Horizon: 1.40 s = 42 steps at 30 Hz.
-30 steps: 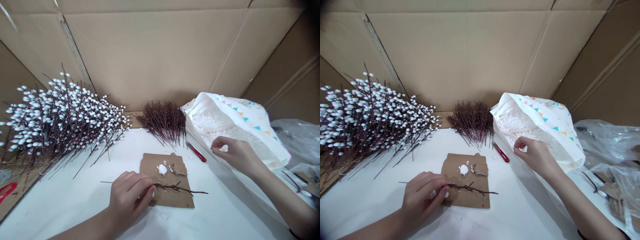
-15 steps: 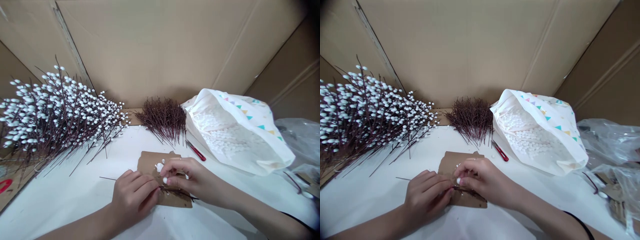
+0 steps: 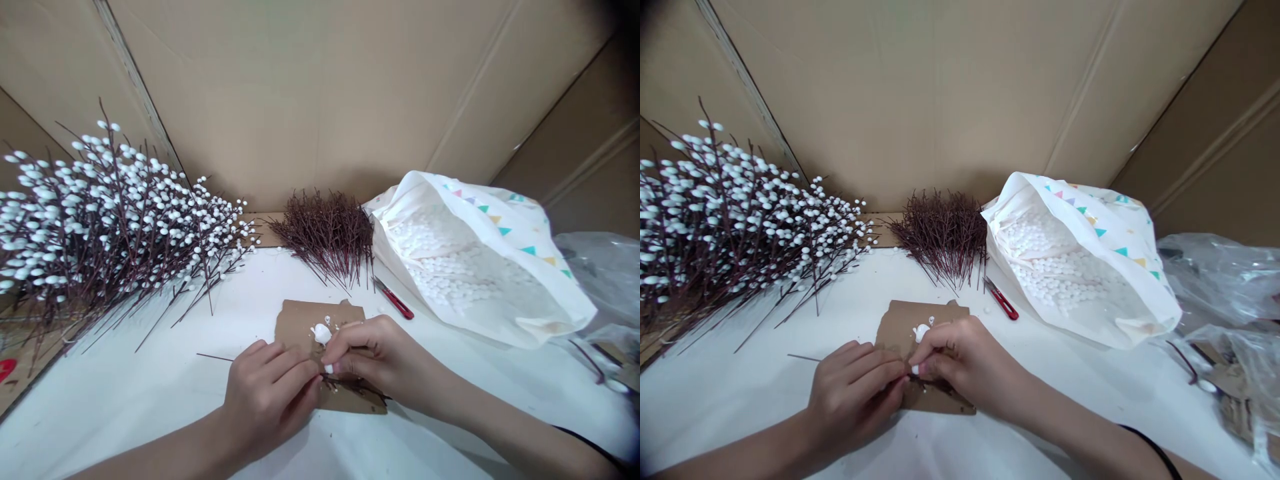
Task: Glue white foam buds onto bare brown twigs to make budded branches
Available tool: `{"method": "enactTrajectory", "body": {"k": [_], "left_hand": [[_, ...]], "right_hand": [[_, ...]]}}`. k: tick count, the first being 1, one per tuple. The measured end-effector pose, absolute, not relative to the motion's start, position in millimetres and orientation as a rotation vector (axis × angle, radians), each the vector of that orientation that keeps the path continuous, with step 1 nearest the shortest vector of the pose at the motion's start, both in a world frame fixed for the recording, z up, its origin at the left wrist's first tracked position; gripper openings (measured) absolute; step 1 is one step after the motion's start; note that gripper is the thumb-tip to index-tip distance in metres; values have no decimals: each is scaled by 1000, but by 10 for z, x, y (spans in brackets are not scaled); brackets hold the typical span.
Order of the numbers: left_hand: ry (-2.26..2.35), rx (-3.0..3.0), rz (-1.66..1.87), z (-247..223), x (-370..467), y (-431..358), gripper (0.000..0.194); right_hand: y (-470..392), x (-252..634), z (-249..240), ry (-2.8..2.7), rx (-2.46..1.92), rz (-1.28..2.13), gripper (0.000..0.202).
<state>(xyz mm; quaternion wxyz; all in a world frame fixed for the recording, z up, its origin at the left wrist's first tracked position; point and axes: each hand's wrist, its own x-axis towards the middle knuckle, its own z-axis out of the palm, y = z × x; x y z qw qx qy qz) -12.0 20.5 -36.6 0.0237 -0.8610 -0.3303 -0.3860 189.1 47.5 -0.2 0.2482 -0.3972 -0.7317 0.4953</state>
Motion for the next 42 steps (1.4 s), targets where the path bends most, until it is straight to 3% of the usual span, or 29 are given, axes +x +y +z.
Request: {"method": "enactTrajectory", "body": {"k": [6,42], "left_hand": [[-1037,-2670,-1173,-342,-115,186,11],[-1078,-2669,-1196,-364,-107,182,11]], "right_hand": [[457,1856,10,-1997,-1121,1290,8],[379,1727,-91,-2007,-1102,1154,23]]}}
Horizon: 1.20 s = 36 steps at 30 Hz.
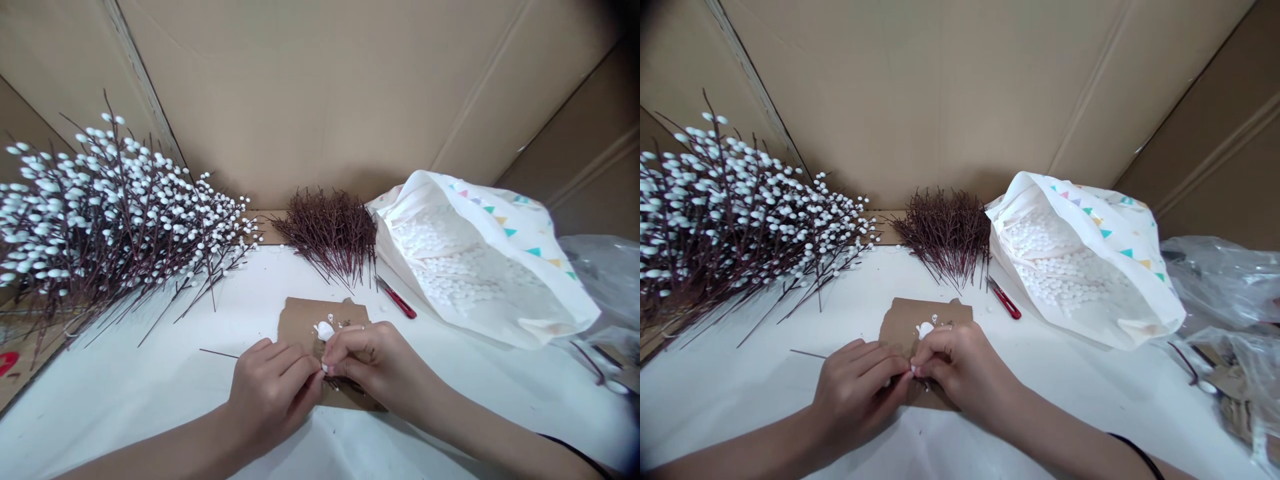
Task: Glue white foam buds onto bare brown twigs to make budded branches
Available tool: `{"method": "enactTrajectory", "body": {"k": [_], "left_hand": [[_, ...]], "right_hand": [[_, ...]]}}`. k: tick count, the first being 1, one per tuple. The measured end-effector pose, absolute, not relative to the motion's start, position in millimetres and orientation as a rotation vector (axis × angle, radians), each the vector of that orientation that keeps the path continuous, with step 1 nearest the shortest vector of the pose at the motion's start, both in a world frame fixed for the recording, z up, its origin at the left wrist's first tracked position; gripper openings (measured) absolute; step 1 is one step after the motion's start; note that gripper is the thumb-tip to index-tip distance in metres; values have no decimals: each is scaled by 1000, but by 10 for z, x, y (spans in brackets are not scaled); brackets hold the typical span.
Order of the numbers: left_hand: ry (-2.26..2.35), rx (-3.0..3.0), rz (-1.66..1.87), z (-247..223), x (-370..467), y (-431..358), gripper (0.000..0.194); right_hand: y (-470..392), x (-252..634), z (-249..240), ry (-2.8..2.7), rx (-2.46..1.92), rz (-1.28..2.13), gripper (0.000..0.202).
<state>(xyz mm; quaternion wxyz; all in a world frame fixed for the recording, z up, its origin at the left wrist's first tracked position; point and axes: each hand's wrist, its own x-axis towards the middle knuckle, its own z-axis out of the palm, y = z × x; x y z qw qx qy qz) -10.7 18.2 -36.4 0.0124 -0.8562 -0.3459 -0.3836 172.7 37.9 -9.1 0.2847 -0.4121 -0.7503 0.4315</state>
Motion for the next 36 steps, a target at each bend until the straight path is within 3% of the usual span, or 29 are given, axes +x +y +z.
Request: {"method": "enactTrajectory", "body": {"k": [4,7,11,16,21,36], "left_hand": [[-1104,-2701,-1242,-362,-128,199,11],[-1126,-2684,-1336,-365,-140,219,13],[-1088,-2675,-1466,-376,-159,233,14],[-1099,-2697,-1578,-354,-185,248,14],[-1153,-2704,-1604,-326,-192,265,16],[-1434,-2749,-1799,-324,-217,311,13]], "right_hand": [[441,1832,70,-2124,-1094,1007,13],[577,2161,236,-2256,-1235,547,13],[763,2780,283,-2228,-2223,-231,18],[901,3187,52,-2197,-2374,-204,8],[976,3186,-77,-2212,-2349,-173,14],[870,3132,149,-2160,-2049,31,20]]}}
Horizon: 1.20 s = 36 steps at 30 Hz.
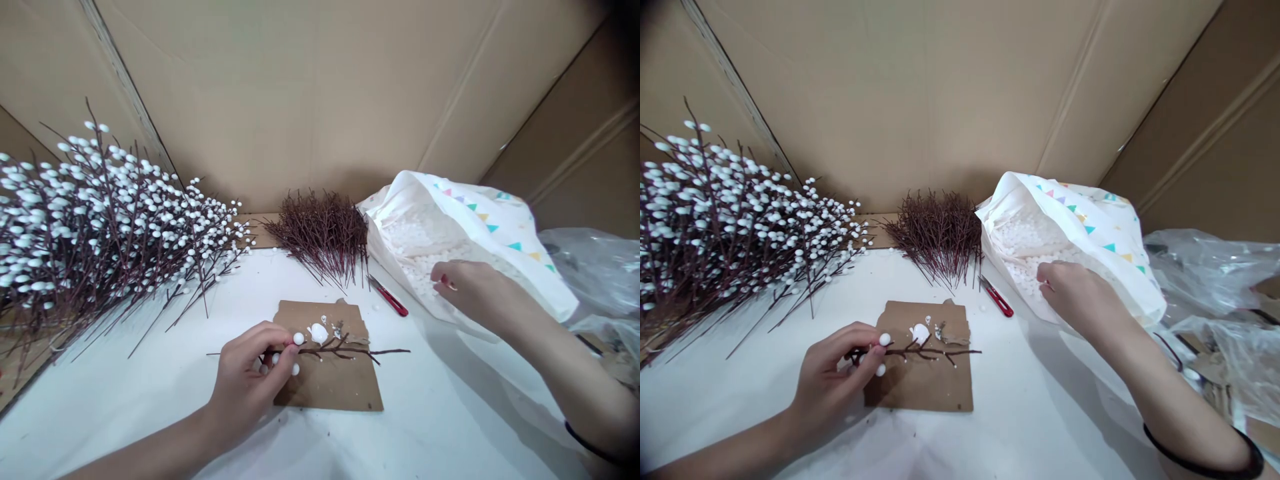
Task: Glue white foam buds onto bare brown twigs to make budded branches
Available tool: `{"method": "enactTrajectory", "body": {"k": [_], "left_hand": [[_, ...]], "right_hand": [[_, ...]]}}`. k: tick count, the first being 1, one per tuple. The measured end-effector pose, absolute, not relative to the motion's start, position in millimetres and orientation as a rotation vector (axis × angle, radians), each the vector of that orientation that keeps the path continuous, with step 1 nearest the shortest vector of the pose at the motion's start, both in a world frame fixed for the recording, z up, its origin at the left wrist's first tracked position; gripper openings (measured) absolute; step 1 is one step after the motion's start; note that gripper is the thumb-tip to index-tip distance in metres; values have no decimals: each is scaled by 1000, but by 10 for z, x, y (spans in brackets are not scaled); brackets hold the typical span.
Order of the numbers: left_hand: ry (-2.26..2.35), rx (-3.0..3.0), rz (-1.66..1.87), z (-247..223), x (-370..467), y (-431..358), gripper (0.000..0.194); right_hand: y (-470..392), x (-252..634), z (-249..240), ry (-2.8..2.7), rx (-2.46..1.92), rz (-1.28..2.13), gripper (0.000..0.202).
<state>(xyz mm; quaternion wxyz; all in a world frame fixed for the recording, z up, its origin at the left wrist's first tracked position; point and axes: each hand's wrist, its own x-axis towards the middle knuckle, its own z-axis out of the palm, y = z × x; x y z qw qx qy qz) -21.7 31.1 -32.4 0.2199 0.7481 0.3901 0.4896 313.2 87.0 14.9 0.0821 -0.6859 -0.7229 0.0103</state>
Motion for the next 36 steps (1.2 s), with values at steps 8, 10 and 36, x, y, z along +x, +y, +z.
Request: {"method": "enactTrajectory", "body": {"k": [8,10,36], "left_hand": [[753,2651,1405,-289,-200,242,16],[729,2766,1381,-308,-210,214,18],[641,2995,1401,-453,-275,140,13]], "right_hand": [[506,2315,279,-1883,-1206,1188,18],[361,2148,287,-1913,-1188,1283,7],[215,1906,168,-1909,-1057,1354,7]]}}
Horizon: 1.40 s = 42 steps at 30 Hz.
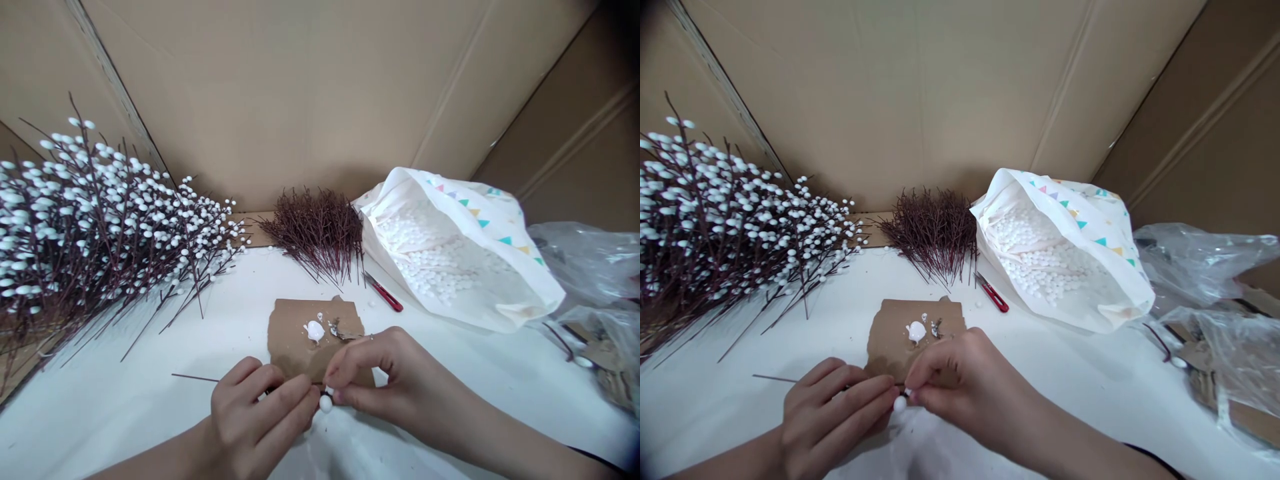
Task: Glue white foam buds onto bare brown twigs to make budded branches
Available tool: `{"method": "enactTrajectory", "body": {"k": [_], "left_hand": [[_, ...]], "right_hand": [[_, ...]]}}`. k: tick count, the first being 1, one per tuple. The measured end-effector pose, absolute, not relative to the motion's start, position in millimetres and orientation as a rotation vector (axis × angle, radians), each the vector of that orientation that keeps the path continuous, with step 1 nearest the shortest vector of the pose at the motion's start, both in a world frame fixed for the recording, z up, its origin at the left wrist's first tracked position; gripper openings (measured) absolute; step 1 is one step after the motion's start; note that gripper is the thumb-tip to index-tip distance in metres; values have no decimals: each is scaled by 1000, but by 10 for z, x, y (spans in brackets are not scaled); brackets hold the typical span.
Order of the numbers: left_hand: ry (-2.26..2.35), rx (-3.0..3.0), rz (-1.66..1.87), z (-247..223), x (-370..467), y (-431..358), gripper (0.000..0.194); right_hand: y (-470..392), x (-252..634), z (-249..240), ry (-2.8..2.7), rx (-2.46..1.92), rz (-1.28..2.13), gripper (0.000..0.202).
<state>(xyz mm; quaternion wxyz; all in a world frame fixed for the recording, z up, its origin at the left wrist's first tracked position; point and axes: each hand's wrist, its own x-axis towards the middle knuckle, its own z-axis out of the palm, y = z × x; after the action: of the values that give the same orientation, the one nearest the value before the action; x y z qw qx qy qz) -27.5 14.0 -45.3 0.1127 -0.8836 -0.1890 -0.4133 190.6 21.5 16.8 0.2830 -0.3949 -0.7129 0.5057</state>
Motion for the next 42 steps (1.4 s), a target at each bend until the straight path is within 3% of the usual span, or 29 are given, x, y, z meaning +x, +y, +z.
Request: {"method": "enactTrajectory", "body": {"k": [42], "left_hand": [[-636,-2588,-1235,-175,-183,100,5]], "right_hand": [[232,1857,147,-1566,-1095,1689,15]]}}
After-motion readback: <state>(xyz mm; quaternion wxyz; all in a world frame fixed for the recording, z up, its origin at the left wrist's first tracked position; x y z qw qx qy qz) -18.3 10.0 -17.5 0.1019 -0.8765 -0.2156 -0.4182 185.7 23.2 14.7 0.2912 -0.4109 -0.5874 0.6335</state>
